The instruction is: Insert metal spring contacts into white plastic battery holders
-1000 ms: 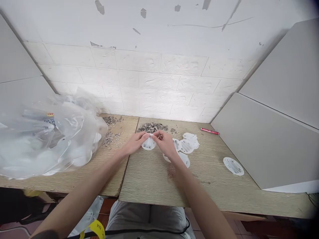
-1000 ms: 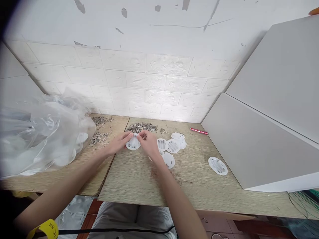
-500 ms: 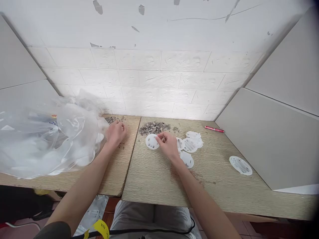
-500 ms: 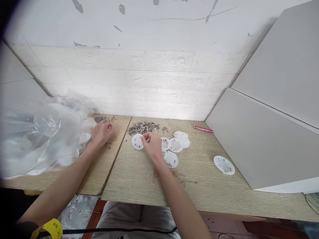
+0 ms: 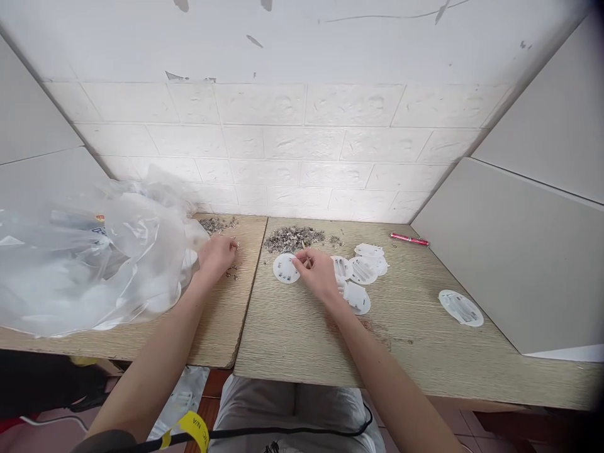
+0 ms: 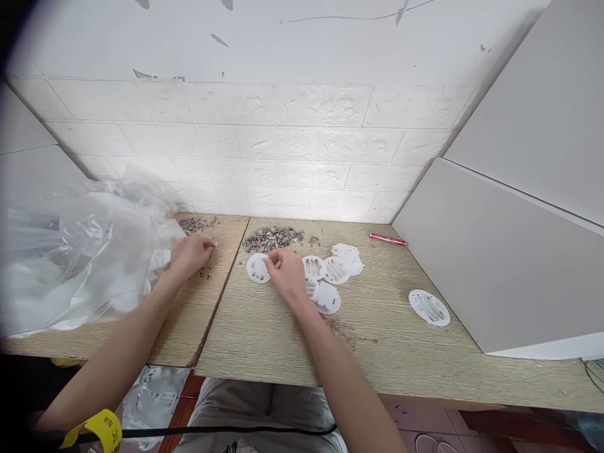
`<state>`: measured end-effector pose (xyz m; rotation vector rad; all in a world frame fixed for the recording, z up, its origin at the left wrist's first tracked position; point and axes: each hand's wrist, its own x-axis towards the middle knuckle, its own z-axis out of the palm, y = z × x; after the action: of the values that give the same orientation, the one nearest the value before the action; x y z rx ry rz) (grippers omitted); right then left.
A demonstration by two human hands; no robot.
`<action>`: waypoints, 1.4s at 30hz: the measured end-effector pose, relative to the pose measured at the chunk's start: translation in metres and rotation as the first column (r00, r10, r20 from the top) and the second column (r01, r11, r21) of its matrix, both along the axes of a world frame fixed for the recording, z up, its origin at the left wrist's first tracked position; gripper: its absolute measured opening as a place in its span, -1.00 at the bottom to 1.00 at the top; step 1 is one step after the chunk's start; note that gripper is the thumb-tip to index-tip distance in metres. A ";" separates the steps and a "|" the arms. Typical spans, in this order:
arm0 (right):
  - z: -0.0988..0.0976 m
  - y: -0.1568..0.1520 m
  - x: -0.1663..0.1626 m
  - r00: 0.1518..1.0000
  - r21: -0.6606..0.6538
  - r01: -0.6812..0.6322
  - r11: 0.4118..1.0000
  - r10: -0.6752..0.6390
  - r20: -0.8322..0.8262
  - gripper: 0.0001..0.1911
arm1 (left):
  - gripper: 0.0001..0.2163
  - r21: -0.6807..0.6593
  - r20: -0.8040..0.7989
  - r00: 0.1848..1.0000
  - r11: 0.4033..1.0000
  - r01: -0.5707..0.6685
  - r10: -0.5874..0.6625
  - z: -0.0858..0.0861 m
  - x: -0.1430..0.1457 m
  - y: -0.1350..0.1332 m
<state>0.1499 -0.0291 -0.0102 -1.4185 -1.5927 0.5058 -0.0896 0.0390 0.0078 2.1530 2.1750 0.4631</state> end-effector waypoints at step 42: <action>0.001 -0.002 -0.010 0.984 0.162 -0.170 0.972 0.160 0.077 -0.84 | -0.47 0.218 0.874 0.219 0.752 0.622 -0.434 -0.013 0.064 -0.027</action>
<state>0.1397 -0.0316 -0.0096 -1.1927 -1.7714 0.4152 -0.0254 0.0120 -0.0056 1.6881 0.7486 0.9910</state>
